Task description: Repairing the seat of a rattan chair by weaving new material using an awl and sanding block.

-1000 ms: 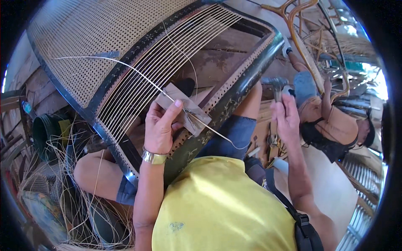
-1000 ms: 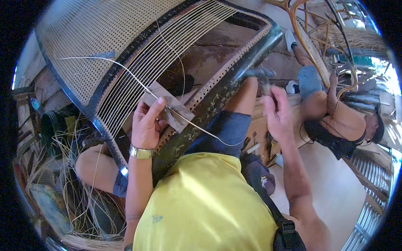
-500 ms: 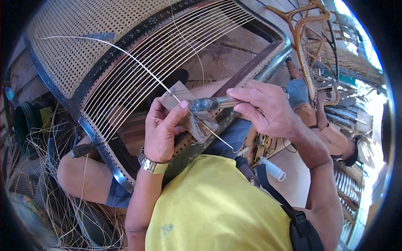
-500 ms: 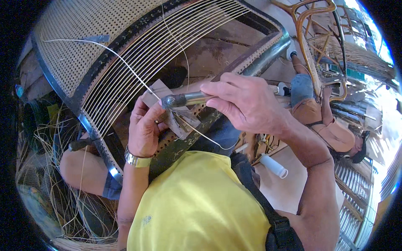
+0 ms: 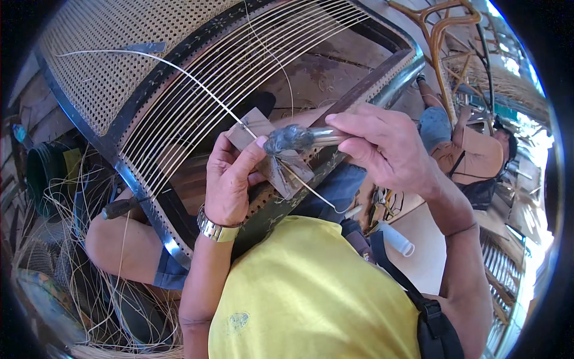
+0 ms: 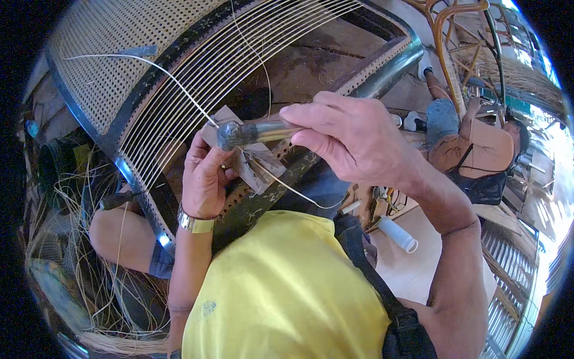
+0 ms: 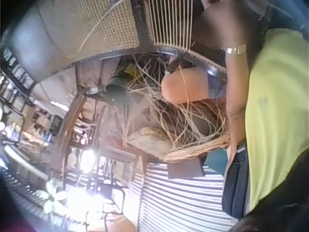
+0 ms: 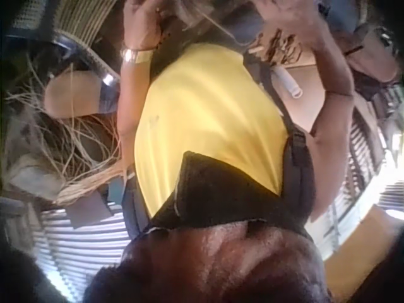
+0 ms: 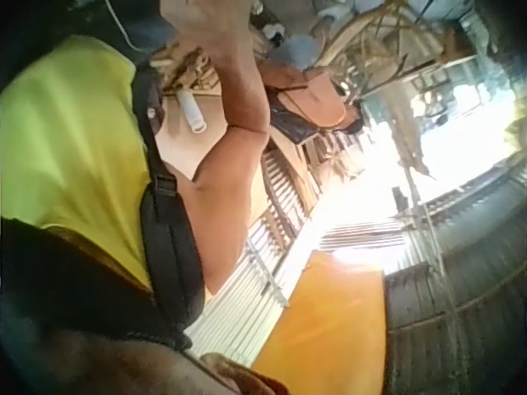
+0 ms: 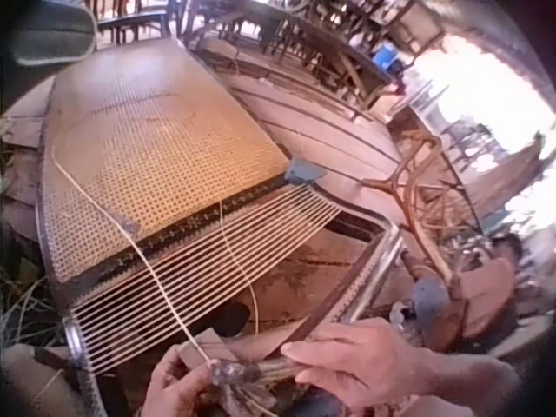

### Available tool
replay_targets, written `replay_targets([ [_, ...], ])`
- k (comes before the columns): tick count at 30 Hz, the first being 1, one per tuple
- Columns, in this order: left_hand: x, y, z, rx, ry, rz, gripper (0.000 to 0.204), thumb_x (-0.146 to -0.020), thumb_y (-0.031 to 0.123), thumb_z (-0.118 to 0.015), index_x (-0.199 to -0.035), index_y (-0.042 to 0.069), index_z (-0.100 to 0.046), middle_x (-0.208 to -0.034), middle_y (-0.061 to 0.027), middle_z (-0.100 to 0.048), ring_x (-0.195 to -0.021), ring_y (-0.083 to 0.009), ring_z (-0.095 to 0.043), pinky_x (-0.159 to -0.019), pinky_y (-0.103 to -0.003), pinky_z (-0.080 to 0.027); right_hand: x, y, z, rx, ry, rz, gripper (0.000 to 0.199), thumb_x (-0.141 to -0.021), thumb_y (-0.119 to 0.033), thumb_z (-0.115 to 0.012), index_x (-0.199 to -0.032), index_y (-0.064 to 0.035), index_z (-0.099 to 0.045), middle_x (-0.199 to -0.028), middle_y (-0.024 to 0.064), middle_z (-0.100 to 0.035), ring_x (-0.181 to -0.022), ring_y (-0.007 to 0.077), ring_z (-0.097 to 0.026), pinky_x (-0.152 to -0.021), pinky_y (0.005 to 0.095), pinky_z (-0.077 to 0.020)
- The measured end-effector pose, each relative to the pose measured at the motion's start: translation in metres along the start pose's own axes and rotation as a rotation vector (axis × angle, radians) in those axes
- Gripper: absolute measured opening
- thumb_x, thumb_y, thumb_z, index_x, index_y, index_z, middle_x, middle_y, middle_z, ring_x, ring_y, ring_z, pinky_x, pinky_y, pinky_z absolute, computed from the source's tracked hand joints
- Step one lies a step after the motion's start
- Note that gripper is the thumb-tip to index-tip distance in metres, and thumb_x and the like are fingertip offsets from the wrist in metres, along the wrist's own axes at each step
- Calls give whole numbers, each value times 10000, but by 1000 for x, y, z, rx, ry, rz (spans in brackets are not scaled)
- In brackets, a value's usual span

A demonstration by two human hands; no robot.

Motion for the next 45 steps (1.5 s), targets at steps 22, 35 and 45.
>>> replay_targets([
  [22, 4, 4, 2, -324, 97, -99, 307, -864, 220, -764, -1112, 101, -628, -982, 11, -656, -814, -91, -596, -621, -244, -465, 428, 153, -108, 252, 591, -1222, 185, -965, -214, -585, -1018, -37, -605, -822, 198, -629, -755, 366, -616, -689, 432, -474],
  [35, -1, 7, 6, -433, -14, -224, 303, -892, 209, -751, -1121, 47, -637, -987, -41, -697, -822, -126, -658, -702, -269, -545, 480, 179, -239, -184, -20, -1173, 234, -952, -233, -578, -1013, -19, -649, -971, 224, -660, -937, 391, -634, -794, 438, -495],
  [45, -6, 10, 22, -474, 50, -222, 343, -884, 239, -760, -1127, 34, -629, -1001, -64, -700, -834, -152, -670, -696, -280, -544, 496, 211, -210, -47, 129, -1475, 385, -916, -398, -622, -995, -26, -681, -974, 209, -703, -907, 377, -675, -805, 440, -524],
])
Point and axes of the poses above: each hand's wrist, its own x-axis away from the middle knuckle, its own z-axis out of the back of the hand, y = z × x, the point moved 8 cm from there along -x, towards the middle knuckle
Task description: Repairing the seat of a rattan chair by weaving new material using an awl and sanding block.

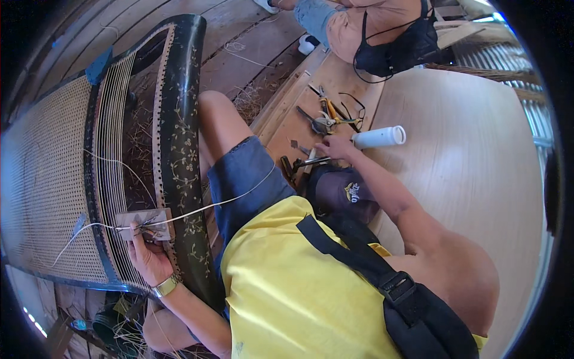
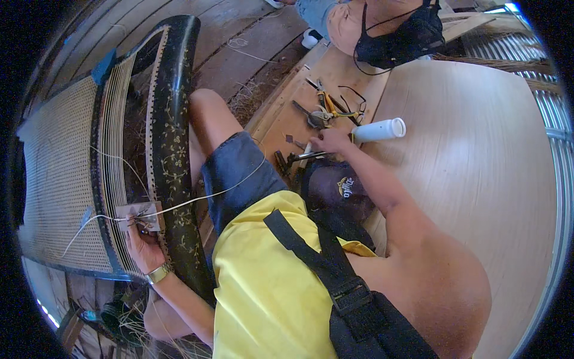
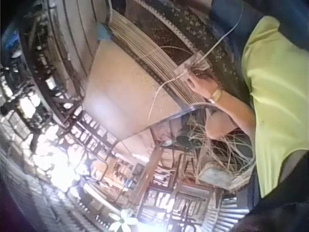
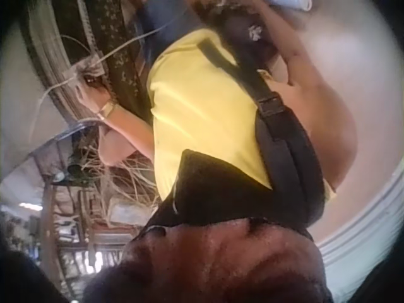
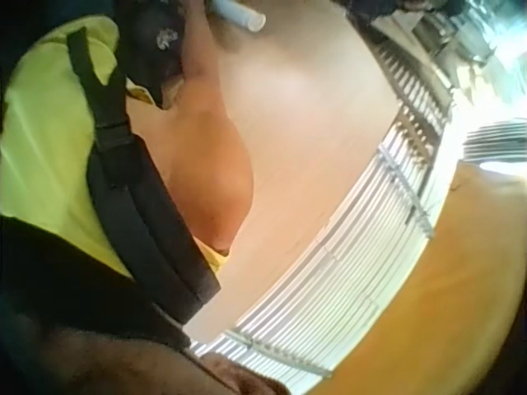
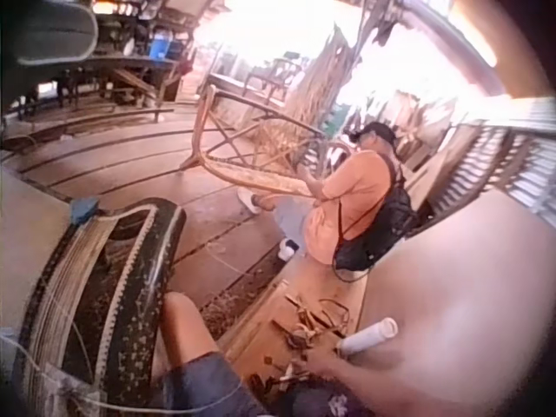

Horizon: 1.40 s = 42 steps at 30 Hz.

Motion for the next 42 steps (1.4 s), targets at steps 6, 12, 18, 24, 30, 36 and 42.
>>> replay_targets([
  [6, 5, -1, -8, 78, 22, 47, 284, -894, 224, -746, -1081, 44, -631, -1007, -67, -688, -875, -155, -666, -694, -301, -546, 4, -36, -17, 112, 31, -64, 532, -887, -421, -651, -1281, -83, -538, -1147, 246, -636, -1103, 373, -621, -907, 468, -513],
  [12, 14, 3, -9, 26, 117, 107, 303, -868, 282, -760, -1101, 138, -629, -963, 23, -623, -840, -104, -582, -634, -273, -468, 10, -73, -13, 84, 306, 326, 208, -811, -170, -706, -981, -82, -624, -927, 144, -619, -901, 375, -621, -777, 464, -516],
  [18, 17, 10, -21, 74, 19, 98, 296, -887, 290, -751, -1093, 137, -604, -910, 50, -639, -750, -76, -592, -595, -239, -445, 15, -85, -9, 170, 306, 387, 192, -825, -165, -696, -954, -72, -588, -906, 153, -599, -886, 391, -611, -750, 506, -498],
  [24, 14, 9, -20, 132, -22, 108, 241, -902, 222, -741, -1066, 125, -593, -894, 48, -639, -746, -83, -603, -594, -249, -446, 81, -218, 81, -414, 370, 620, 243, -925, -198, -651, -1090, -25, -606, -997, 171, -653, -952, 325, -640, -847, 401, -507],
  [30, 8, 5, -22, 222, -48, 153, 294, -860, 196, -772, -1072, 121, -582, -908, 18, -649, -770, -110, -620, -618, -266, -491, 160, -376, 64, -908, -356, 684, 309, -981, -151, -613, -1234, 1, -521, -1018, 53, -600, -864, 76, -571, -787, 240, -479],
  [36, 3, -10, -14, 298, 11, 272, 238, -872, 186, -749, -1036, 87, -607, -928, -20, -667, -824, -180, -680, -683, -373, -581, 146, -380, 38, -829, -388, 671, 242, -990, -231, -599, -874, -19, -623, -772, -35, -592, -745, 40, -511, -662, 218, -428],
  [42, 2, -11, -15, 321, -47, 248, 253, -874, 195, -752, -1045, 78, -606, -926, -21, -666, -813, -174, -677, -685, -355, -581, 123, -251, 66, -436, -129, 590, 245, -947, -219, -623, -862, 11, -619, -703, 89, -560, -670, 141, -532, -637, 312, -445],
])
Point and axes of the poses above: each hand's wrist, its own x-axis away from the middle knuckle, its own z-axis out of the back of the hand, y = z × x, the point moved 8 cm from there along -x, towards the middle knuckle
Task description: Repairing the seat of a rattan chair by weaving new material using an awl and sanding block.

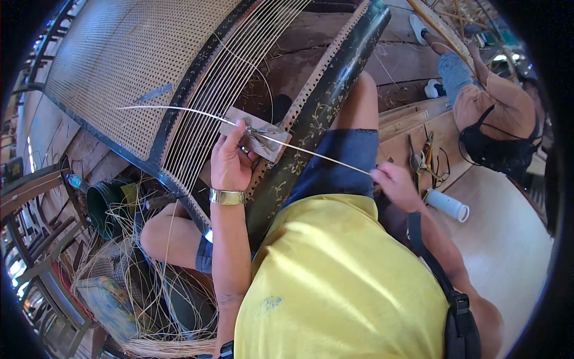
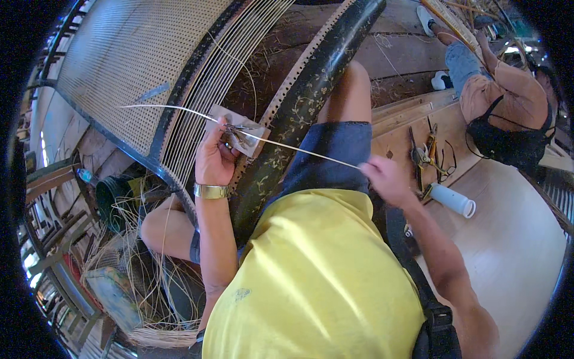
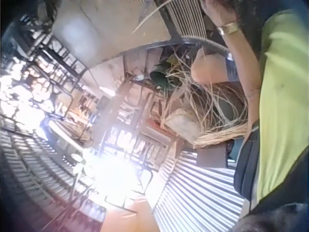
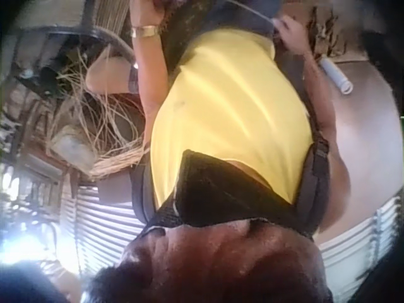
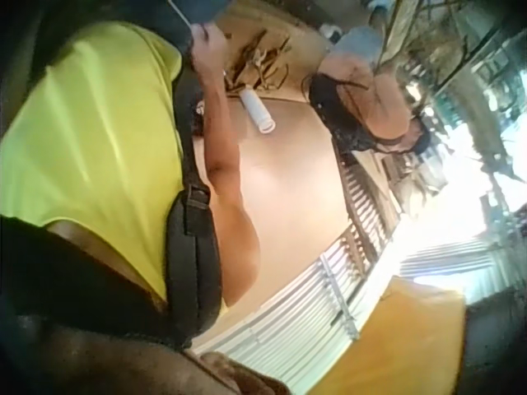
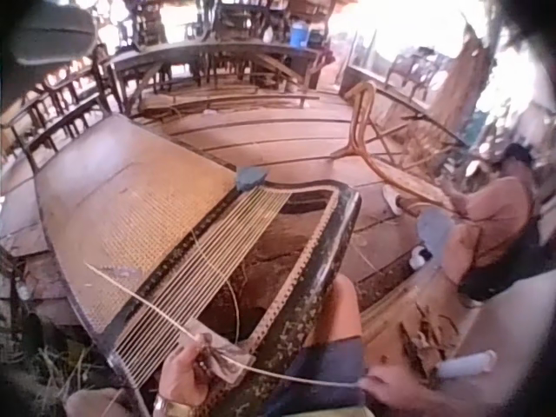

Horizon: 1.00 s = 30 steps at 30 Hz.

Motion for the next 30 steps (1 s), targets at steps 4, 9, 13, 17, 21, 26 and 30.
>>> replay_targets([
  [4, 6, 3, -5, -7, 55, -33, 196, -907, 214, -713, -1056, 90, -683, -905, 7, -674, -724, -119, -642, -578, -263, -507, 23, 33, 36, 291, -76, -225, 262, -923, -224, -644, -871, 33, -643, -738, 146, -597, -720, 238, -593, -679, 355, -466],
  [9, 12, 9, -13, -9, 40, -61, 194, -886, 207, -743, -1016, 114, -631, -914, 9, -675, -772, -123, -652, -588, -282, -509, -11, -90, 10, 229, 143, 314, 396, -893, -274, -685, -1190, -24, -609, -1089, 180, -630, -1061, 361, -599, -890, 413, -480],
  [13, 11, 11, -12, -48, 24, -101, 255, -874, 206, -759, -1046, 112, -595, -940, 6, -671, -773, -119, -645, -570, -275, -498, -40, -167, -50, -135, 112, 425, 450, -909, -246, -694, -1237, 21, -541, -970, 177, -642, -855, 283, -668, -771, 362, -527],
  [17, 8, 11, -12, -95, -27, -129, 266, -865, 199, -772, -1034, 101, -592, -916, 16, -660, -752, -106, -614, -578, -259, -477, -70, -155, -83, -399, -20, 115, 294, -937, -208, -669, -1085, 17, -553, -835, 80, -610, -662, 107, -574, -594, 268, -466],
  [21, 7, 9, -9, -78, -27, -113, 275, -864, 207, -778, -1037, 101, -593, -885, 26, -650, -715, -89, -587, -557, -246, -442, -66, -115, -84, -463, -46, 153, 176, -947, -144, -649, -992, -6, -549, -833, 26, -587, -717, 83, -540, -643, 245, -461],
  [26, 5, 5, -8, -27, -43, -85, 292, -878, 221, -761, -1089, 118, -588, -942, 28, -666, -790, -111, -633, -593, -273, -498, -8, -5, -4, -105, 24, 63, 178, -926, -145, -667, -987, -14, -564, -834, 44, -579, -771, 92, -540, -700, 260, -462],
  [30, 4, 5, -7, -37, -37, -95, 282, -882, 212, -754, -1090, 122, -586, -959, 20, -669, -807, -121, -642, -603, -285, -516, 33, 65, 55, 239, -78, -361, 242, -889, -169, -679, -1011, -8, -546, -902, 107, -624, -820, 183, -613, -733, 325, -479],
])
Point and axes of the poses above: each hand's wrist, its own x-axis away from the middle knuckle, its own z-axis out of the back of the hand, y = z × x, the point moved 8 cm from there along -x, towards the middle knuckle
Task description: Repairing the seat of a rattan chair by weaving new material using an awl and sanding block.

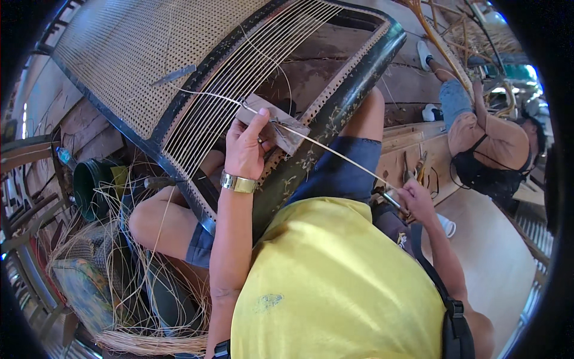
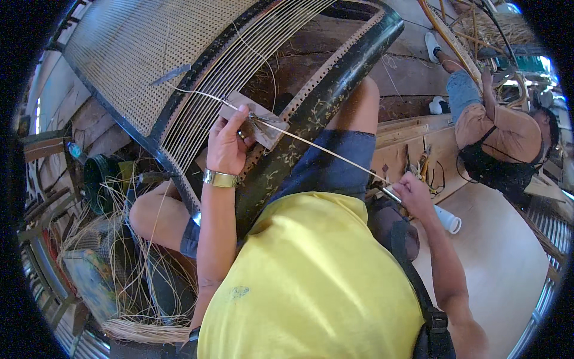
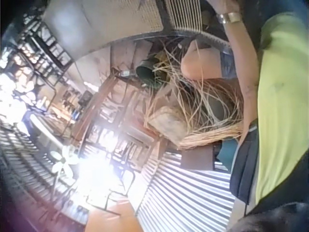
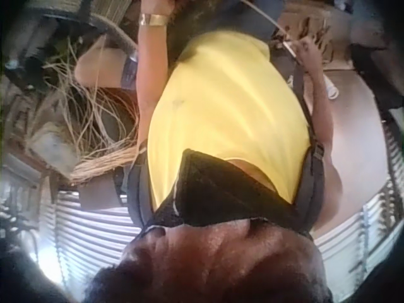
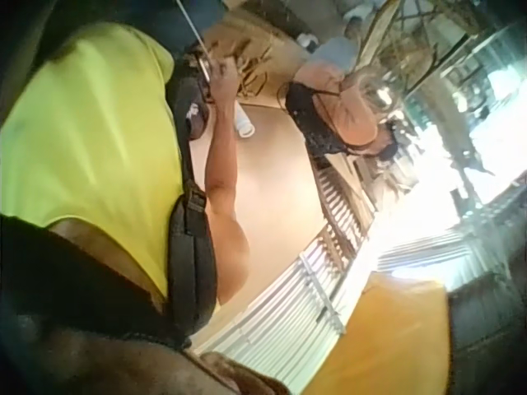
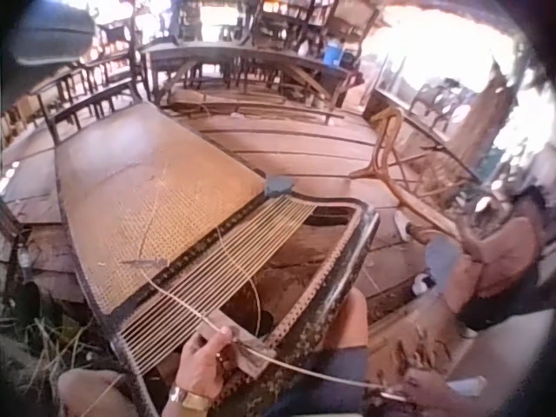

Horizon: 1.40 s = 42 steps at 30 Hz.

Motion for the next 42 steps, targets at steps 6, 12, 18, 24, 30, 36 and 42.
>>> replay_targets([
  [6, 2, 2, -3, 35, -24, 11, 298, -880, 195, -749, -1126, 125, -595, -979, 19, -669, -812, -118, -629, -617, -300, -520, 7, -148, 15, 12, 88, 481, 548, -863, -247, -709, -1339, -48, -525, -1251, 197, -597, -1170, 335, -582, -1016, 391, -438],
  [12, 1, 3, -2, 6, -4, 17, 292, -882, 203, -745, -1125, 139, -596, -995, 20, -667, -842, -125, -638, -677, -324, -538, 5, -263, -63, -416, -63, 669, 308, -923, -145, -682, -1172, -6, -567, -885, 19, -608, -806, 103, -552, -709, 257, -476],
  [18, 1, 0, -1, 33, 2, 45, 303, -878, 208, -753, -1120, 128, -590, -993, 18, -661, -853, -134, -651, -685, -331, -563, -5, -190, -47, -321, 88, 616, 199, -953, -193, -630, -906, 0, -619, -712, 63, -579, -695, 124, -546, -652, 298, -465],
  [24, 1, -1, -1, 42, -17, 33, 301, -879, 214, -753, -1126, 128, -605, -1013, 22, -664, -880, -127, -645, -690, -318, -568, 0, -84, -1, 182, 49, 151, 234, -919, -228, -649, -999, -8, -644, -905, 132, -659, -832, 263, -636, -726, 352, -501],
  [30, 1, 1, -1, 5, -1, 20, 288, -881, 212, -750, -1115, 131, -603, -1001, 22, -664, -878, -126, -643, -671, -317, -564, 11, -244, -30, -147, 256, 875, 446, -901, -237, -693, -1240, 16, -553, -1067, 174, -641, -964, 261, -653, -792, 365, -530],
  [36, 3, 2, -2, 8, 24, 14, 259, -874, 203, -753, -1082, 132, -617, -963, 33, -670, -838, -112, -633, -627, -289, -521, 3, -253, -51, -276, -33, 491, 223, -964, -216, -646, -1026, -4, -616, -812, 25, -632, -739, 94, -587, -694, 256, -492],
  [42, 6, 5, -7, 50, -23, -16, 243, -881, 214, -745, -1077, 140, -622, -936, 47, -668, -759, -67, -595, -554, -244, -450, -69, -357, 19, -244, 100, 947, 149, -970, -151, -622, -1047, -24, -637, -880, 2, -616, -813, 65, -562, -730, 233, -466],
])
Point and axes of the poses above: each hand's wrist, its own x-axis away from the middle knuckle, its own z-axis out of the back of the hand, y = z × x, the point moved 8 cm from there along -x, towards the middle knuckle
